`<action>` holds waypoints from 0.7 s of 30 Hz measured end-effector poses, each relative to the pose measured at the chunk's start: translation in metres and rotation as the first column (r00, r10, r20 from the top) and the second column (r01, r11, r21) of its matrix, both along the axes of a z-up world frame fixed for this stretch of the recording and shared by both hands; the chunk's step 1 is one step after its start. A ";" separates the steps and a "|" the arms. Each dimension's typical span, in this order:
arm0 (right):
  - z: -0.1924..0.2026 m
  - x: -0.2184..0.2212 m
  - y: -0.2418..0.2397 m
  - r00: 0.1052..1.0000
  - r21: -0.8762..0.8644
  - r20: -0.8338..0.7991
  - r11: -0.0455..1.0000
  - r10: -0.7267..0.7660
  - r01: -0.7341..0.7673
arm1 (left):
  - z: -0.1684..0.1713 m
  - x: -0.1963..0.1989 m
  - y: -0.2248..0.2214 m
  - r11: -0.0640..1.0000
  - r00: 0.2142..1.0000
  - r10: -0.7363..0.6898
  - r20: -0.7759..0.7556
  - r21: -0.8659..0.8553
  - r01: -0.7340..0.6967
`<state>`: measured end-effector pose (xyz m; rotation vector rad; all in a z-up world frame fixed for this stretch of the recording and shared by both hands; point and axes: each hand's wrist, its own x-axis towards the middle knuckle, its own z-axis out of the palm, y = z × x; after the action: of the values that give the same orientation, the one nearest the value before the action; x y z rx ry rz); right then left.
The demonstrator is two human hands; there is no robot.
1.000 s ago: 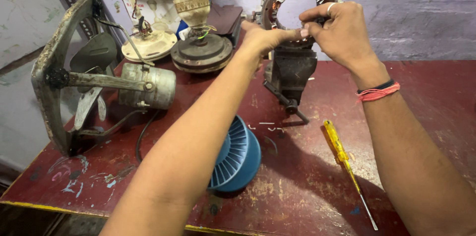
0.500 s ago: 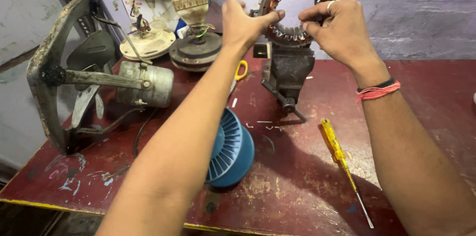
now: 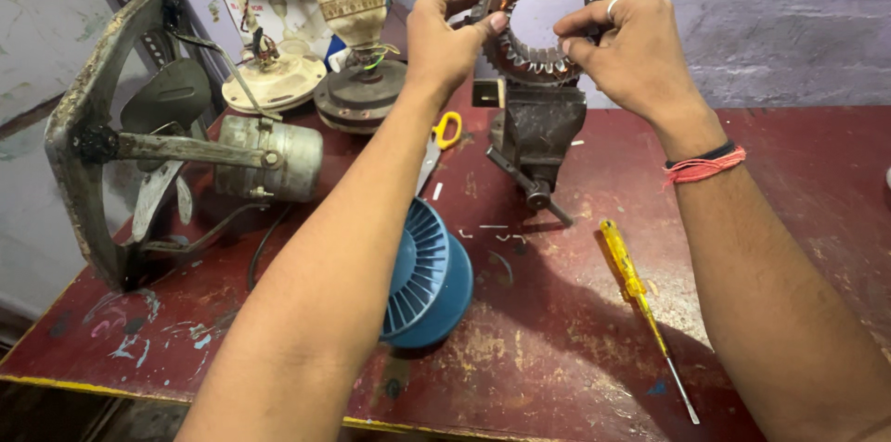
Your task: The person uses a screwdriver to adjust copper windings inside a motor stator held in a bench vise. They repeatedly probe and reposition the windings, occasionally rotating the stator to access different slots.
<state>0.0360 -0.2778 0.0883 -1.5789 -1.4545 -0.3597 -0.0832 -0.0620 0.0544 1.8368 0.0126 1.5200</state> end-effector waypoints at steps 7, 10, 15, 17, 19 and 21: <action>0.000 0.001 0.001 0.998 0.005 0.055 1.000 -0.016 0.015 | 0.001 -0.004 -0.014 0.989 0.980 0.148 -0.133 0.050 -0.142; -0.002 0.003 0.002 0.996 0.037 0.086 0.999 0.025 -0.028 | 0.003 -0.001 -0.037 0.951 0.914 0.297 -0.274 -0.005 -0.311; -0.002 0.007 0.002 0.999 0.013 0.039 0.999 0.030 -0.030 | 0.012 -0.003 -0.063 0.885 0.820 0.332 -0.465 -0.148 -0.442; -0.002 0.008 0.001 0.999 0.010 0.035 0.999 0.033 -0.033 | 0.016 -0.007 -0.068 0.869 0.793 0.320 -0.519 -0.172 -0.463; -0.001 0.008 0.001 0.999 0.016 0.029 0.999 0.040 -0.041 | 0.019 -0.010 -0.072 0.855 0.773 0.316 -0.550 -0.187 -0.483; 0.000 0.007 0.000 0.999 0.020 0.028 0.999 0.045 -0.046 | 0.022 -0.010 -0.077 0.843 0.764 0.324 -0.558 -0.196 -0.501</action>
<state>0.0428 -0.2777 0.0880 -1.5275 -1.5014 -0.3701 -0.0933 -0.1394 0.0761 1.9680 0.9447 1.1568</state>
